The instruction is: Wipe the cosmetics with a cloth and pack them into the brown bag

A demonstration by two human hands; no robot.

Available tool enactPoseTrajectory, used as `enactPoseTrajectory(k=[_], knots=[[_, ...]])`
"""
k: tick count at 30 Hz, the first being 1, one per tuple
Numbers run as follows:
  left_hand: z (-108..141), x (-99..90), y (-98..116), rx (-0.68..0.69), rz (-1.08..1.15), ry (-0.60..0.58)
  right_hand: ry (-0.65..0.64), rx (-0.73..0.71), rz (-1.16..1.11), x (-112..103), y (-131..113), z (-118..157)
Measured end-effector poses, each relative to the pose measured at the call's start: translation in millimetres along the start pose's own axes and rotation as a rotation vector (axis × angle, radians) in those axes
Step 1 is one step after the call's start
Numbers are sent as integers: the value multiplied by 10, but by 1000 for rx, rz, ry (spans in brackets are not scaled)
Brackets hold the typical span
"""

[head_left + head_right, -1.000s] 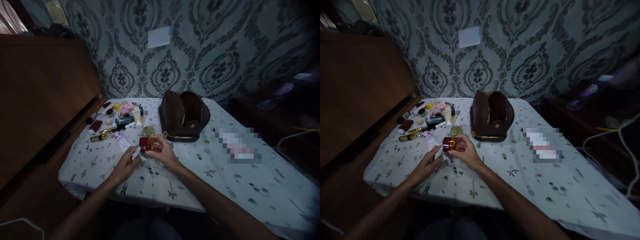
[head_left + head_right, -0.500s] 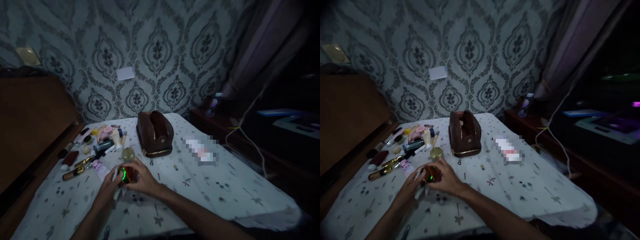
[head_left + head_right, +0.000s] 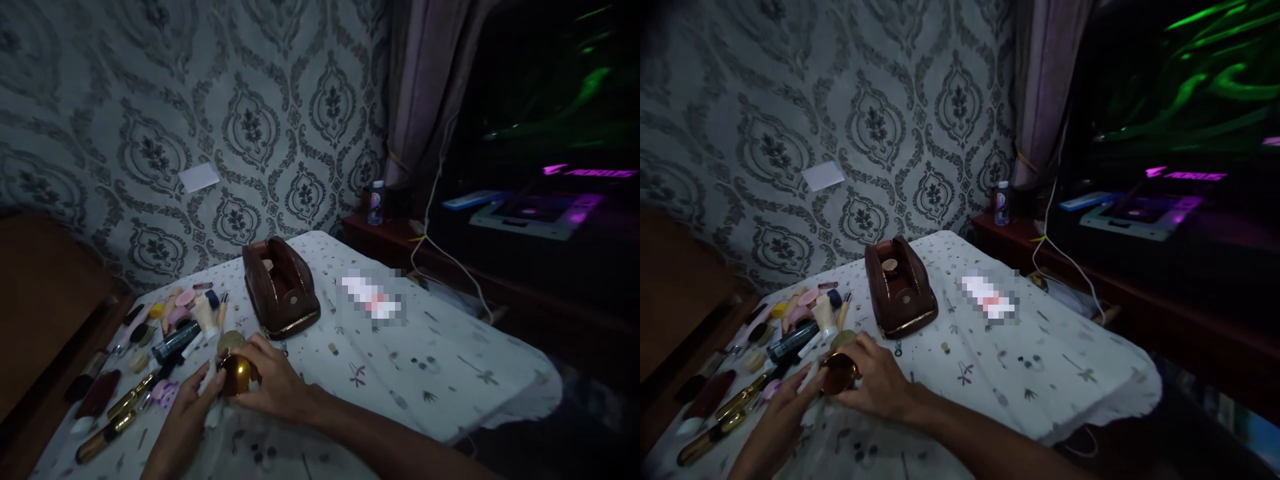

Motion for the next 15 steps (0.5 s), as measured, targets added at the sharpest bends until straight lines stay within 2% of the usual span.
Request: enactPoseTrajectory(k=[4,8,10,12,13,15], knots=[[-90,74,234,55,-190,-35,81,-92,94,-244,-89,-6],[-236,182,415,218,-346,-14,174,-102,138,-681,-183,-108],[-363,268,525,335,-468,-21,260,-11,177,-957,-154,-248],[-530,376,663,474,-691,-59,352,157,240,-1228,-58,-438],[-624,431,735,534,-835,-72,358,249,295,-1343,5,-544],[-816,532,858,563,-1174,-74,232,421,434,-1504,139,-754]])
Point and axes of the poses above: each hand's wrist, its own z-axis away from the middle knuckle, its own x-axis out of the palm, y = z × x, the point moved 2 cm from there along -z, towards the middle knuckle, and after that the axes turned 14 degrees about -y, right-handed, at the moved point
